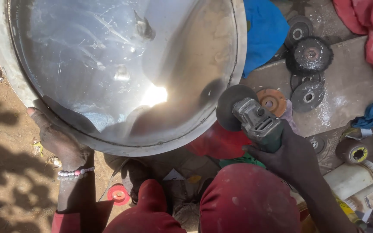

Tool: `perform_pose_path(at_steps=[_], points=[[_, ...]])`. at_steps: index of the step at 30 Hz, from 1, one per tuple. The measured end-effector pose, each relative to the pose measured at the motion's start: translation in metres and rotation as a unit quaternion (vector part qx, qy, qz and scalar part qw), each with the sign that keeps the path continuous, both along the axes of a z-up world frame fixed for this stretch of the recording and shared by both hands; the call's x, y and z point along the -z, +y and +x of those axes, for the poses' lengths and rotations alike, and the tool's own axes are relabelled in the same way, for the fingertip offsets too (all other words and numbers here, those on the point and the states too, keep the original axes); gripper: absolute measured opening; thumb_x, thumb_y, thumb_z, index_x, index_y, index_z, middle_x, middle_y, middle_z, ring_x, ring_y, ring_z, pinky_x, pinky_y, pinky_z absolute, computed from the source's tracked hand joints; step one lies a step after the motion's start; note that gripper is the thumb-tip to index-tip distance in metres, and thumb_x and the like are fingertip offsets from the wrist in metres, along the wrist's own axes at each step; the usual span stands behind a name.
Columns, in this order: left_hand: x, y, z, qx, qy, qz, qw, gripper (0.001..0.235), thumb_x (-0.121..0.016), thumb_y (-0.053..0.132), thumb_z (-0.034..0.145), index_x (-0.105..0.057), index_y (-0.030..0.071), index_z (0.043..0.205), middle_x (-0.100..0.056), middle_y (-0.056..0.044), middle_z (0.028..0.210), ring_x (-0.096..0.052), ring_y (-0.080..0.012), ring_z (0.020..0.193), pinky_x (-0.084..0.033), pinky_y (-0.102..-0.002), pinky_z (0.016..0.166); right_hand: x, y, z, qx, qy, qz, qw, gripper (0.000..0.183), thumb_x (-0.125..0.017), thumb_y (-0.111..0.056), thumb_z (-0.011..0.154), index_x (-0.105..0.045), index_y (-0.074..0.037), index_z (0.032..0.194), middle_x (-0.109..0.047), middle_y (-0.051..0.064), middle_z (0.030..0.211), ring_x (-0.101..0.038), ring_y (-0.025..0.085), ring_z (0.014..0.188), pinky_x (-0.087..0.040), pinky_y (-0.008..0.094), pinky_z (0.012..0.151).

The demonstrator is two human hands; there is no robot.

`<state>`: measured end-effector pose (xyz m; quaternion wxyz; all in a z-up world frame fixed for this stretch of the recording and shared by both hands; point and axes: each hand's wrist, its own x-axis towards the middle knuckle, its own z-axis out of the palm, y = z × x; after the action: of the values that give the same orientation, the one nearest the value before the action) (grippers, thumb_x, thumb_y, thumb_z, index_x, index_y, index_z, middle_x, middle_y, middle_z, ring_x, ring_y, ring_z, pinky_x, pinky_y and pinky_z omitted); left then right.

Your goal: A person uses an angle grinder to smooth the edges of a large circular metal lid.

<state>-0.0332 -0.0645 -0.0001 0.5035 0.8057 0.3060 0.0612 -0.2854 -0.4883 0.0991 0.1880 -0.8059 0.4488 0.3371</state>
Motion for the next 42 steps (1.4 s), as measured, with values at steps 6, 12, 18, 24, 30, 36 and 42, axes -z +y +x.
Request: perform_pose_path(at_steps=[6,12,18,24,30,36,42], points=[[-0.012,-0.013,0.001,-0.076,-0.002,-0.076,0.994,0.098,-0.057,0.089,0.095,-0.094,0.015,0.147,-0.095,-0.004,0.155,-0.087,-0.0162,0.144,-0.065,-0.032,0.123,-0.012,0.017,0.005,0.019,0.085,0.054,0.995,0.127,-0.103,-0.075,0.067,-0.053,-0.051,0.182,-0.094,0.01,0.145,-0.086,0.046,0.141,-0.066,0.059,0.107],[-0.016,-0.011,0.004,-0.103,0.026,-0.092,0.99,0.098,-0.061,0.089,0.089,-0.095,0.018,0.147,-0.097,0.002,0.153,-0.089,-0.0134,0.14,-0.065,-0.03,0.122,-0.006,-0.003,0.016,-0.046,-0.006,-0.019,0.999,0.12,-0.096,-0.083,0.074,-0.06,-0.028,0.175,-0.093,0.019,0.133,-0.085,0.052,0.13,-0.064,0.066,0.1],[-0.003,0.0,0.004,-0.109,0.04,-0.1,0.988,0.105,-0.064,0.091,0.089,-0.09,0.014,0.155,-0.094,0.001,0.157,-0.087,-0.0157,0.145,-0.065,-0.031,0.126,-0.014,0.02,0.012,-0.014,0.061,0.03,0.998,0.127,-0.1,-0.079,0.069,-0.052,-0.042,0.18,-0.095,0.012,0.141,-0.086,0.05,0.134,-0.066,0.061,0.105],[0.026,0.025,0.007,-0.062,-0.014,-0.16,0.985,0.089,-0.063,0.078,0.102,-0.084,0.016,0.162,-0.084,0.001,0.171,-0.079,-0.0158,0.158,-0.058,-0.033,0.136,-0.017,0.015,0.018,0.035,-0.035,0.0,0.999,0.118,-0.1,-0.073,0.069,-0.066,-0.031,0.173,-0.094,0.011,0.141,-0.086,0.043,0.131,-0.065,0.06,0.102],[0.039,0.065,0.052,0.033,-0.044,-0.284,0.957,0.103,-0.059,0.073,0.117,-0.042,0.0,0.188,-0.045,-0.02,0.198,-0.049,-0.0367,0.184,-0.042,-0.05,0.152,-0.029,0.002,-0.008,0.177,-0.165,-0.022,0.97,0.091,-0.105,-0.047,0.073,-0.083,-0.01,0.152,-0.092,0.013,0.141,-0.083,0.035,0.132,-0.064,0.057,0.105],[0.038,0.094,0.151,0.247,-0.083,0.252,0.932,0.08,-0.047,0.085,0.149,-0.075,0.012,0.14,-0.079,-0.003,0.125,-0.077,-0.0263,0.111,-0.061,-0.046,0.092,-0.03,0.007,-0.033,0.253,-0.184,-0.015,0.95,0.092,-0.106,-0.03,0.076,-0.073,-0.007,0.158,-0.088,0.016,0.146,-0.081,0.036,0.134,-0.064,0.058,0.107],[0.054,0.09,0.267,0.446,-0.011,0.207,0.871,0.089,-0.05,0.084,0.165,-0.046,0.015,0.109,-0.047,0.0,0.096,-0.049,-0.0209,0.087,-0.039,-0.045,0.078,-0.016,0.012,-0.052,0.27,-0.206,-0.015,0.941,0.084,-0.106,-0.028,0.077,-0.079,-0.007,0.154,-0.09,0.016,0.14,-0.083,0.036,0.129,-0.065,0.056,0.105]])
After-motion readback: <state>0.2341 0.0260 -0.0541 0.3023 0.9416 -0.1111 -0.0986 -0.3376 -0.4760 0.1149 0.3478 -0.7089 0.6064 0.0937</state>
